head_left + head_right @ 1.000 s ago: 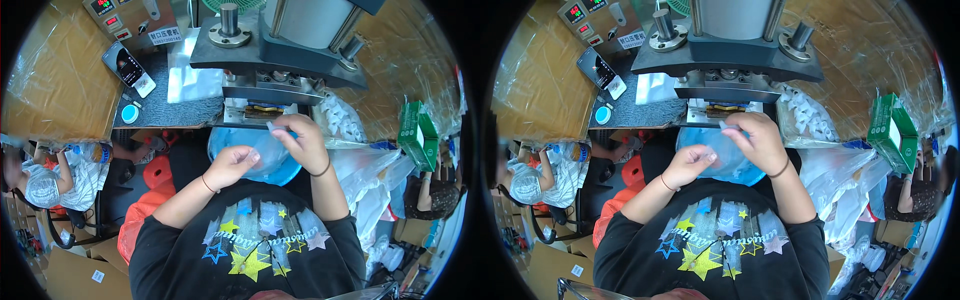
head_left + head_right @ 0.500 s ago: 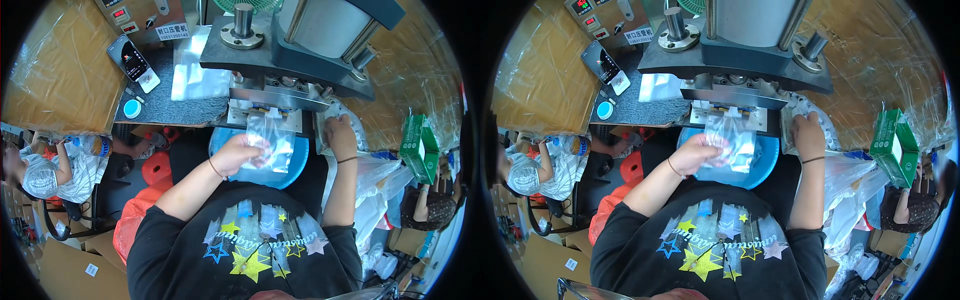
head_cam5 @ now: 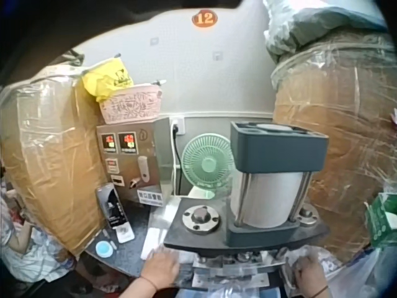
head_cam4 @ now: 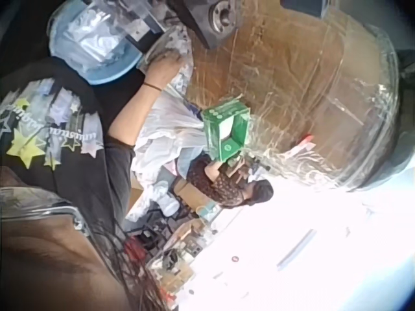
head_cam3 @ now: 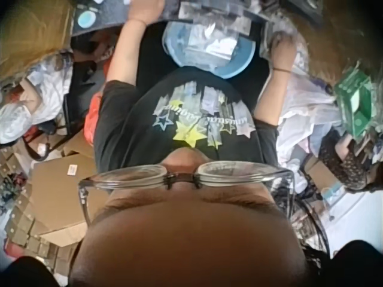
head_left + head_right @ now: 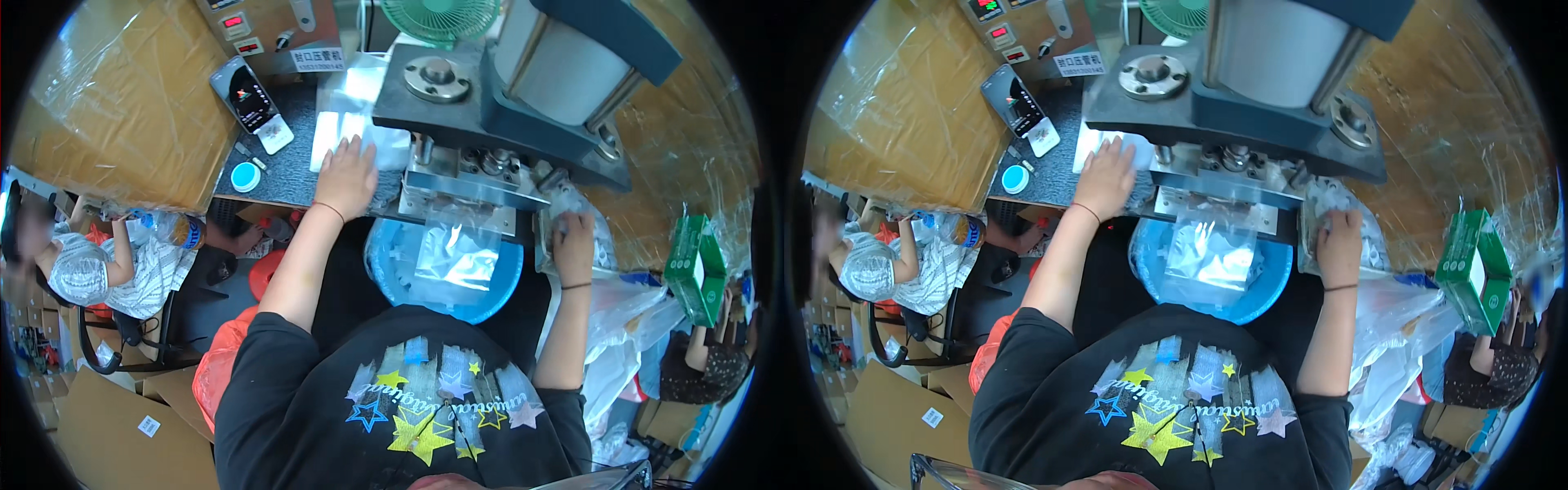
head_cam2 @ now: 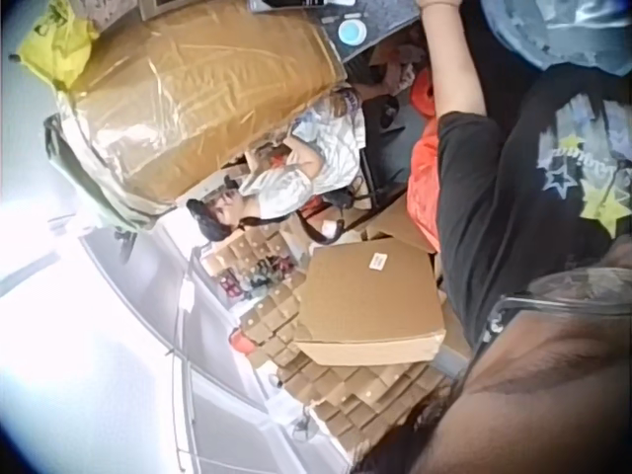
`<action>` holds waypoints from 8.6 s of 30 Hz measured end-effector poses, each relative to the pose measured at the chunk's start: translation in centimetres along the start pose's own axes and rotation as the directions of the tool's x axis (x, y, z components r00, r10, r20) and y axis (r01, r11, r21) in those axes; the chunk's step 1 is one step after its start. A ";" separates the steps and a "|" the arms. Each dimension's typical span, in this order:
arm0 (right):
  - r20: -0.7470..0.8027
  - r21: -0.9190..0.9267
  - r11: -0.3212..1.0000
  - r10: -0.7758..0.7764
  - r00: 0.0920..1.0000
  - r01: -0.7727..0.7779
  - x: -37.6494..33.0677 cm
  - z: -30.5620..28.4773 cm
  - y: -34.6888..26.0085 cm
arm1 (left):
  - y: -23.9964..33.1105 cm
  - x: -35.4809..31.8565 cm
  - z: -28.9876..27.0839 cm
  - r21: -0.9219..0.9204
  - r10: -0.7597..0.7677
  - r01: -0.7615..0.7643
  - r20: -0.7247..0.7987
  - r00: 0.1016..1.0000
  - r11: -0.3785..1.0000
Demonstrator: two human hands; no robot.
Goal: The recorder puts small plastic parts into clear bags and uses a heat sealer to seal them.
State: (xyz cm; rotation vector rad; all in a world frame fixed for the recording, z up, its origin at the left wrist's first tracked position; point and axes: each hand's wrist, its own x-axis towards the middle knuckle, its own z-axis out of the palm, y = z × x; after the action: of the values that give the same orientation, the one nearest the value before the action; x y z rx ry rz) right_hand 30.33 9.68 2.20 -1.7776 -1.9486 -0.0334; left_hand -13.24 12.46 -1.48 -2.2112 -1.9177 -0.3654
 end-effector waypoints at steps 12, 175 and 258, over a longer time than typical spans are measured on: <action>-0.185 0.105 0.975 -0.175 0.967 0.197 -2.3 -4.8 -1.9 | 4.4 -9.4 -4.7 -0.940 -0.151 0.206 0.170 0.974 0.271; 0.236 -0.073 0.985 -0.135 0.962 0.156 -0.1 -1.4 0.5 | 11.9 -5.2 -3.8 -0.527 0.421 0.763 0.636 0.647 -0.376; -0.105 0.025 1.000 0.011 0.994 -0.009 -0.7 0.8 -0.7 | 12.8 -8.7 -0.9 -0.727 0.320 0.579 0.486 0.814 -0.369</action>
State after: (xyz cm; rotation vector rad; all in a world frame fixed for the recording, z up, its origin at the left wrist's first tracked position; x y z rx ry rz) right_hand 29.43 9.20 1.41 -1.7345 -1.8579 -0.0981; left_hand -1.80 2.12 -3.07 -2.9140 -2.5369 -2.9458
